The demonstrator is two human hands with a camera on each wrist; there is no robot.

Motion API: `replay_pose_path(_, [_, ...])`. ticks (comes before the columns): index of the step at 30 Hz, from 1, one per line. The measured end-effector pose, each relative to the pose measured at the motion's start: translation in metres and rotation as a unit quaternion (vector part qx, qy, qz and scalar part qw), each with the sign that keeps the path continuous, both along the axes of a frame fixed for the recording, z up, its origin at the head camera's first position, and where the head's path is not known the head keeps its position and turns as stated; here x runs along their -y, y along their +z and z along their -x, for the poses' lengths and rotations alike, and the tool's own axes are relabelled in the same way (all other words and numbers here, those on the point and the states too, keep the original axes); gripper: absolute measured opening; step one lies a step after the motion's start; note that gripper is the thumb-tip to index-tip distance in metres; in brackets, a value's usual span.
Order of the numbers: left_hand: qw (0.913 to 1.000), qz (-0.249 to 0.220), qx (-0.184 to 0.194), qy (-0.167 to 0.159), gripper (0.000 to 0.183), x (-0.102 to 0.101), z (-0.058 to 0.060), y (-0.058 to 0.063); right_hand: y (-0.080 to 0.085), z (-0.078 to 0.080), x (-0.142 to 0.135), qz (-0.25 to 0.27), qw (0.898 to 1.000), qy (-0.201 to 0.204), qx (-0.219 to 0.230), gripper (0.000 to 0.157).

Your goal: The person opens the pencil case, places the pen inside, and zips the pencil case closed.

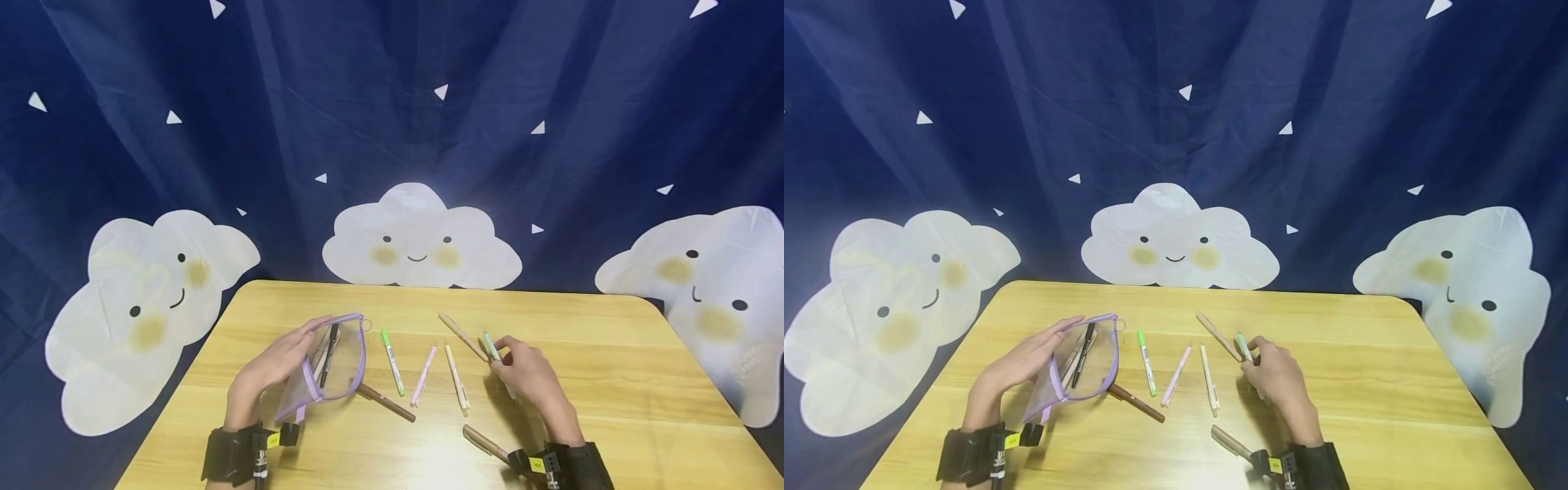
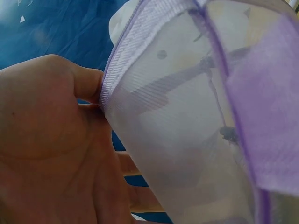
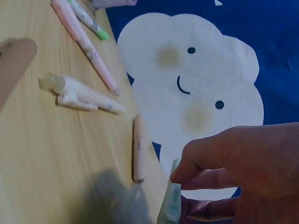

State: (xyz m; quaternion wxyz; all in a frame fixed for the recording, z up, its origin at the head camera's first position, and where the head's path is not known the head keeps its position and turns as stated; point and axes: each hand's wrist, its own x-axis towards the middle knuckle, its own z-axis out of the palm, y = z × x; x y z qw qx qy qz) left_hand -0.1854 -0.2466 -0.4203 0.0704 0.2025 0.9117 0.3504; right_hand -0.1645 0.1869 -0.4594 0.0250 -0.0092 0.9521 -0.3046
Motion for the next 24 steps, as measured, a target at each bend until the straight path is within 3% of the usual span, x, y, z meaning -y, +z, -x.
replay_pose_path(6, [0.9998, 0.013, 0.003, 0.011, 0.046, 0.001, 0.000, 0.001, 0.002, -0.001, 0.017, 0.004, 1.000, 0.012, -0.012, 0.033])
replay_pose_path(18, [0.9999, 0.008, 0.008, 0.008, 0.045, 0.001, 0.000, 0.003, 0.000, -0.004, 0.054, 0.030, 0.998, 0.049, -0.032, 0.034])
replay_pose_path(24, [1.0000, 0.003, 0.005, -0.001, 0.045, 0.002, 0.002, 0.001, 0.006, -0.003, 0.071, 0.019, 0.997, 0.067, -0.032, 0.031])
